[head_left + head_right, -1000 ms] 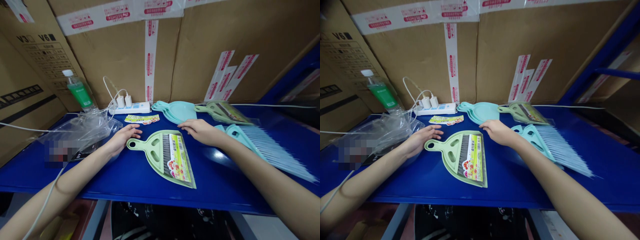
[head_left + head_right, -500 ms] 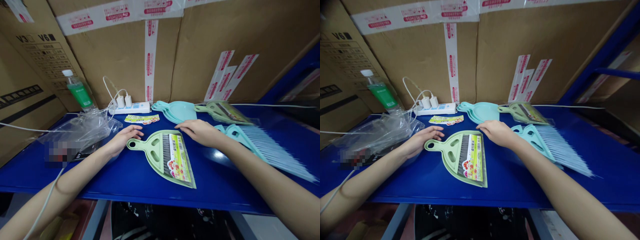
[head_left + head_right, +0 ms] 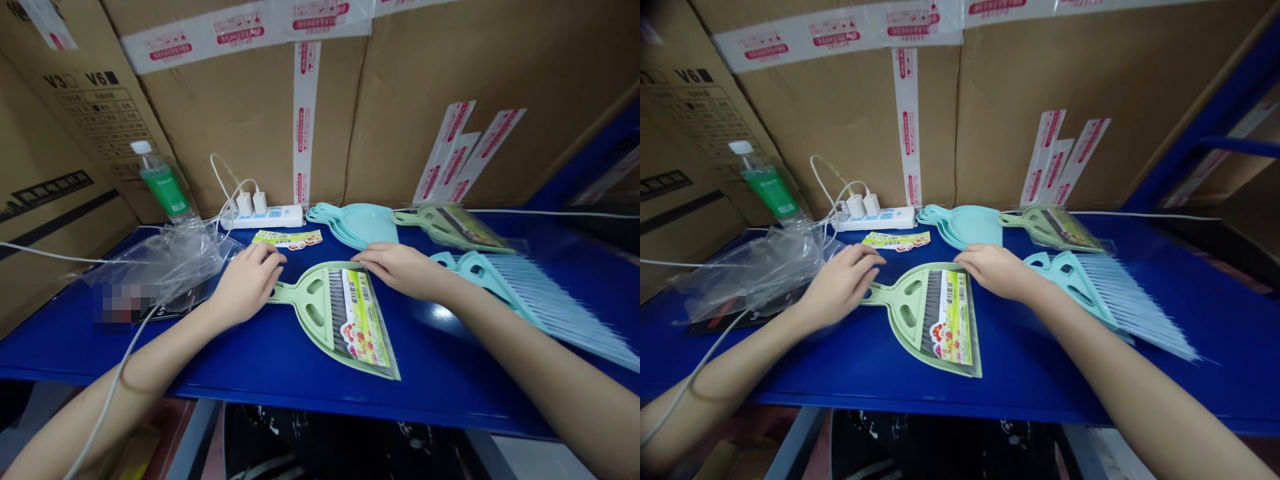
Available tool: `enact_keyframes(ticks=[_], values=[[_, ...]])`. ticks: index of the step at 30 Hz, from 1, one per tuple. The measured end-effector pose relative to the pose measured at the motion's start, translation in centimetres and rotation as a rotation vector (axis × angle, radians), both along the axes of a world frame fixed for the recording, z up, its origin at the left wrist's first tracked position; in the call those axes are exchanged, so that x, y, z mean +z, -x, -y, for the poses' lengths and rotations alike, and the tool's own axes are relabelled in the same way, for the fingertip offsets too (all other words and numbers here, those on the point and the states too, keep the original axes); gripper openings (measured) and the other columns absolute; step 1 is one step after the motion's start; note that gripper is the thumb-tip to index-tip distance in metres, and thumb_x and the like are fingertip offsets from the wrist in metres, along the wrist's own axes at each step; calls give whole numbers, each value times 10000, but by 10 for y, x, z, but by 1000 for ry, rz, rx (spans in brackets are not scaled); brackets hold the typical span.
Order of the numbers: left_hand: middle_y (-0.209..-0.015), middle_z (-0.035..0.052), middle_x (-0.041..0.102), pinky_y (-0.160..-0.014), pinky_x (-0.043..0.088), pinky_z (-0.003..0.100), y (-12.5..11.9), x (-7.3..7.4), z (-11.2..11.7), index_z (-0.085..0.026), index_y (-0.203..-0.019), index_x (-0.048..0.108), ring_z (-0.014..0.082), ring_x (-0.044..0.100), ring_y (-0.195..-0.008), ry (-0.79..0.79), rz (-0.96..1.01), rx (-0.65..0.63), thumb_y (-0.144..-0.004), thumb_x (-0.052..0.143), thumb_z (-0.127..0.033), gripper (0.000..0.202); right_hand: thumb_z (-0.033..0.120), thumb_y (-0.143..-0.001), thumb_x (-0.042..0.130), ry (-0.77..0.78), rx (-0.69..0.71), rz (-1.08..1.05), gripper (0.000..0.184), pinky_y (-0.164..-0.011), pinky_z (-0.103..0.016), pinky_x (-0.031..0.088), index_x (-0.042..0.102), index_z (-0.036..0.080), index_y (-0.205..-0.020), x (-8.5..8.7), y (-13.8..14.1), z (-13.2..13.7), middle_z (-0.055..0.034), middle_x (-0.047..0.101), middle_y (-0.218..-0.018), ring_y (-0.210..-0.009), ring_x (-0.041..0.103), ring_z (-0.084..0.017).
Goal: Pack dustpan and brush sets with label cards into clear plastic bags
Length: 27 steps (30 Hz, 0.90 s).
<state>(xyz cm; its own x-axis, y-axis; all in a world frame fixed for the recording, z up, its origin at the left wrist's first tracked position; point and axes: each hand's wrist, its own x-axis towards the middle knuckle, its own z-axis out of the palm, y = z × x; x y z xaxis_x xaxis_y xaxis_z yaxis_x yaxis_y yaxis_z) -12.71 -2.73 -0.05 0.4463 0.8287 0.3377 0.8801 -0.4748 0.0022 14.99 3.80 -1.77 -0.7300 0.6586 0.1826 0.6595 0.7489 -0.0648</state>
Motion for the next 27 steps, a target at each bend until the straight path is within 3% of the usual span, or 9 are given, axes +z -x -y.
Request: enact_keyframes(ticks=[4,7,9,13,19,27], values=[[-1104,214,598,-774,465,444,6,18,5,-84,-1096,605,336,569,-961,-246,-393,387,-873,307,-88,373,194,-915,317,-25,-3,13,378,-711,-332,495,683,170,-1006,0,1,0,-103,695,-915,-851,644,-228],[-985,243,616,-720,468,418,13,27,8,-37,-1033,621,358,587,-942,-150,-482,658,-856,257,-43,405,190,-915,319,-22,-9,20,376,-702,-326,491,684,166,-1003,0,1,0,-105,693,-908,-848,646,-229],[-983,257,618,-693,475,396,16,30,7,-21,-1034,616,362,596,-960,-28,-472,742,-842,246,-22,417,187,-916,321,-23,-6,19,372,-696,-318,487,684,175,-995,0,1,0,-98,691,-897,-839,646,-223],[-977,270,645,-719,479,384,20,33,1,1,-1094,589,356,618,-991,134,-416,796,-820,252,12,435,174,-913,338,-19,-11,25,352,-688,-306,484,678,178,-1005,-2,0,-1,-93,686,-899,-840,647,-217],[-906,246,684,-717,464,371,24,38,-5,-46,-1047,625,358,652,-952,167,-398,809,-802,304,15,408,3,-796,352,-24,-59,71,417,-672,-274,473,672,172,-1003,-2,2,-1,-92,690,-952,-882,648,-207],[-847,232,695,-647,461,365,34,40,-14,-97,-936,680,359,670,-844,147,-391,772,-790,366,-49,349,101,-875,348,-44,-33,44,353,-673,-294,481,672,185,-987,1,3,2,-90,688,-904,-854,644,-213]])
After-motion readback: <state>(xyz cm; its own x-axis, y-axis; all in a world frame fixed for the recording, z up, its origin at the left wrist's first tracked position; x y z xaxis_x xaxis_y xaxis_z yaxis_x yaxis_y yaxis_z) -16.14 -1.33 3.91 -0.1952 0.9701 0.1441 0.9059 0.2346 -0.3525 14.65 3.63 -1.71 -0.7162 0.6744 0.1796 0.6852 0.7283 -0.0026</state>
